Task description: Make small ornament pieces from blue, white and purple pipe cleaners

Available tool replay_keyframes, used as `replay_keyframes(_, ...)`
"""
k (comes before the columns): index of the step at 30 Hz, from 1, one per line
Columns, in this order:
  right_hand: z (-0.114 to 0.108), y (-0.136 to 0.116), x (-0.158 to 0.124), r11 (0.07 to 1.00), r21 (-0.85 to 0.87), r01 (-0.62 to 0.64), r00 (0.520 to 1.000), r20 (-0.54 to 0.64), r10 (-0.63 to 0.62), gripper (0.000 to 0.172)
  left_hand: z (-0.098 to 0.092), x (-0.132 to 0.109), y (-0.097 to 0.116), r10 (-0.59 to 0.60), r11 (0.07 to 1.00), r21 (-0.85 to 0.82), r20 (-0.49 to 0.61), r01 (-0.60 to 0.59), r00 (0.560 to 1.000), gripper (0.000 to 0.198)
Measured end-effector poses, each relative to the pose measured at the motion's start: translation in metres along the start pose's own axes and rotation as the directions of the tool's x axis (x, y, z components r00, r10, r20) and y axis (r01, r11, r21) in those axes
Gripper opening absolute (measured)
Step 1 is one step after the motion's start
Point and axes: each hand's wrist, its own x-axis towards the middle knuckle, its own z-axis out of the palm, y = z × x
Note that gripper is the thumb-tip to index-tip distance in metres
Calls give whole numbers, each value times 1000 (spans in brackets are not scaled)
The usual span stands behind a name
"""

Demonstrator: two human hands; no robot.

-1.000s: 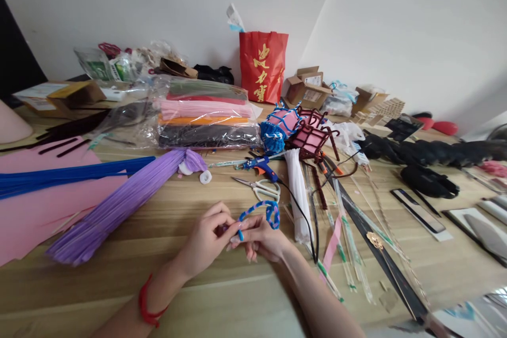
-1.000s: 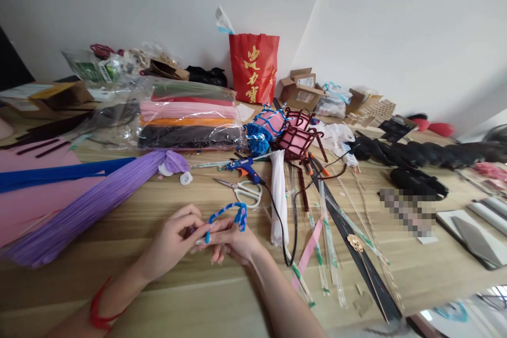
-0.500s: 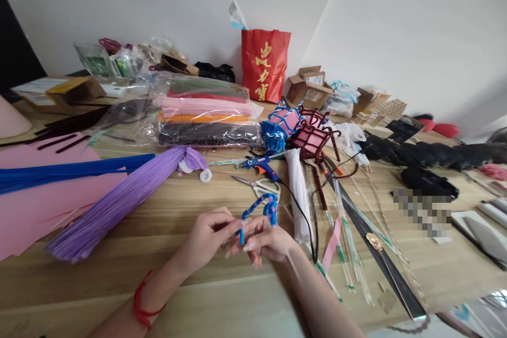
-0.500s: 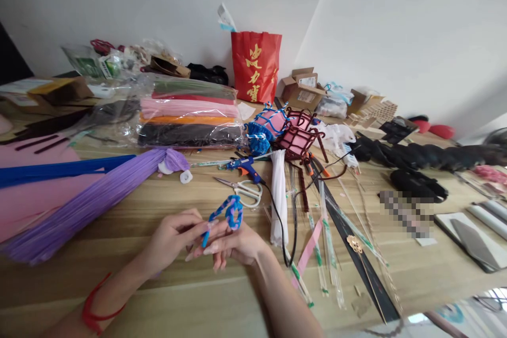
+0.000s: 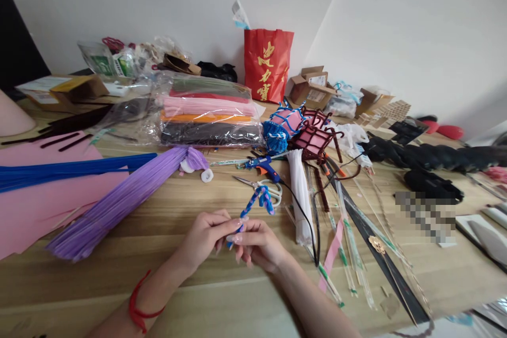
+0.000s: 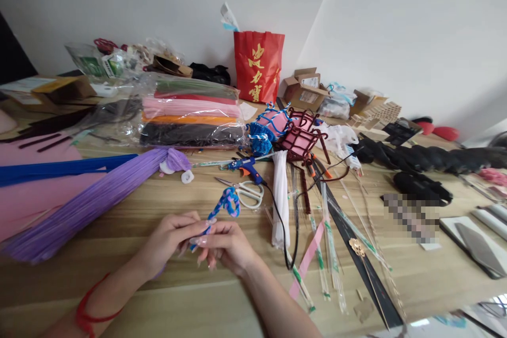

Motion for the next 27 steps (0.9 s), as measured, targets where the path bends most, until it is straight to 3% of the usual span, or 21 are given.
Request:
replay_keyframes(5,5,-5,0,999,21,37,994,-101,-35,19,1,1,2,-5,1000,11,64,4,998,43)
replay_keyframes(8,1,-8,1,996,11,90,982,-168,-87,21,2,2,-1,-52,999,8,15,52,999,41)
replay_keyframes(11,-6,-9,3,985,-52,167,958,-226,-175,23,1,2,-5,-79,991,107,-34,82,996,39)
replay_keyframes(14,-11,-8,4,960,-153,237,937,-227,-267,24,2,1,-8,-103,987,126,-19,104,995,39)
replay_keyframes(18,-16,-4,5,954,-212,213,950,-183,-253,23,5,0,-10,-111,993,53,12,110,994,37)
replay_keyframes(22,-16,-1,6,962,-189,198,958,-173,-231,26,8,-1,-10,-19,988,155,-48,26,999,33)
replay_keyframes(27,-10,0,6,983,-104,149,983,-93,-159,24,9,-5,-9,162,890,428,22,-155,987,21)
